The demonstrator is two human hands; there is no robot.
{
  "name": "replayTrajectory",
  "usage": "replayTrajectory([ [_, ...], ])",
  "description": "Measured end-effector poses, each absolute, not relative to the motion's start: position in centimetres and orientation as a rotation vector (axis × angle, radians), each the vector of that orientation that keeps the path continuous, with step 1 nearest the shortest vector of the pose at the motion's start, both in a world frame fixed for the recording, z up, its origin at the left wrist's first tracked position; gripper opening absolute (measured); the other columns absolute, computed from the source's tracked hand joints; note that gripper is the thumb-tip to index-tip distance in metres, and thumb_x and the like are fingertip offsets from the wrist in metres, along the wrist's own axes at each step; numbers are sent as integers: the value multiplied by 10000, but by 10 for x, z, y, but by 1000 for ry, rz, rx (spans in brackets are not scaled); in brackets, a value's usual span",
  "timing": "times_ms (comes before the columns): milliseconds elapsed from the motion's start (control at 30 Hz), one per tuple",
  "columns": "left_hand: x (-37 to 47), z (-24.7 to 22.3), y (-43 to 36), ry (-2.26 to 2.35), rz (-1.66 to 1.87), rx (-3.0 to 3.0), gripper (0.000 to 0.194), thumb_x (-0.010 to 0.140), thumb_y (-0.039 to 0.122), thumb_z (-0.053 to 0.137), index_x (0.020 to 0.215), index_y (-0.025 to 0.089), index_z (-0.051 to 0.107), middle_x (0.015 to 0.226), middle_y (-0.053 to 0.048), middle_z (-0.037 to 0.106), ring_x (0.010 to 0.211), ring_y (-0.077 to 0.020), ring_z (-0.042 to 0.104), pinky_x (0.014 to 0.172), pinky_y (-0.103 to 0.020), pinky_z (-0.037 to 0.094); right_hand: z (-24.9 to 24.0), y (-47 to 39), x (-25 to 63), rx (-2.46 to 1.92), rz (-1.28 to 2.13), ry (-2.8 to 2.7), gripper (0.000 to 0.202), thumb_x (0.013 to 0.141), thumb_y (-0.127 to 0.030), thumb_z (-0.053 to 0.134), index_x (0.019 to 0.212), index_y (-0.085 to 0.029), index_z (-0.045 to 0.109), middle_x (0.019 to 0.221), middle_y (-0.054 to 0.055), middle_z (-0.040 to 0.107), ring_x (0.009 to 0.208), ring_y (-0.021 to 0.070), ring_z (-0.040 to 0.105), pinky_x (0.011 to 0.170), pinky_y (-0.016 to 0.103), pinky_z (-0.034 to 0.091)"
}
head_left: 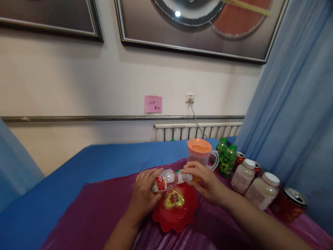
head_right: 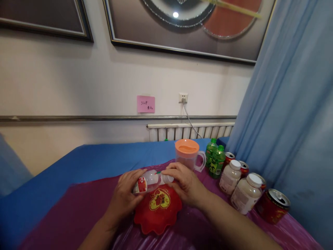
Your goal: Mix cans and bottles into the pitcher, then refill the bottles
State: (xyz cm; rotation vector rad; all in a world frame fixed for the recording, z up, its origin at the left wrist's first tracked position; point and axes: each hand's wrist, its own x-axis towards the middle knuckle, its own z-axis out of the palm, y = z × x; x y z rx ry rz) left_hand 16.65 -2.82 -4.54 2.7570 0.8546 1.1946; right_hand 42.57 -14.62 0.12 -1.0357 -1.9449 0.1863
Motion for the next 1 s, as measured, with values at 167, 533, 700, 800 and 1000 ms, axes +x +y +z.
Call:
replayTrajectory([
  [167,167,-47,-28,893,1206,2782,625,757,277,708,1369,251,582,1254,-112,694,1141,-326,631,1020,-492,465,-3,-146,419,-1332,214,-1773,485,943,-352,645,1401,-229,548,1234,110,656,1109,249,639,958,415,523],
  [533,165,-48,-25,895,1208,2830,634,735,208,680,1360,242,576,1260,-101,699,1114,-315,646,992,-486,478,-1,-149,437,-1085,142,-1882,328,968,-225,548,1296,-237,565,1225,109,655,1146,234,617,985,402,504],
  [700,166,-46,-26,947,1249,2762,611,776,272,710,1370,256,568,1243,-102,710,1135,-328,647,1008,-498,477,-13,-159,443,-1186,217,-1667,376,939,-259,607,1310,-257,552,1212,86,657,1085,222,641,929,368,527],
  [800,168,-47,-25,991,1276,2645,602,800,382,741,1362,246,572,1244,-113,711,1138,-332,653,1030,-508,469,-35,-170,447,-1262,297,-1480,361,944,-290,594,1300,-251,551,1178,69,666,1000,201,656,895,352,534],
  [1000,178,-53,-27,1138,1318,2058,812,708,503,815,1414,238,514,1342,-136,661,1203,-348,642,1019,-507,503,-102,-201,459,-1571,510,-1259,156,890,-345,631,939,-230,537,914,31,698,844,210,670,771,331,526],
])
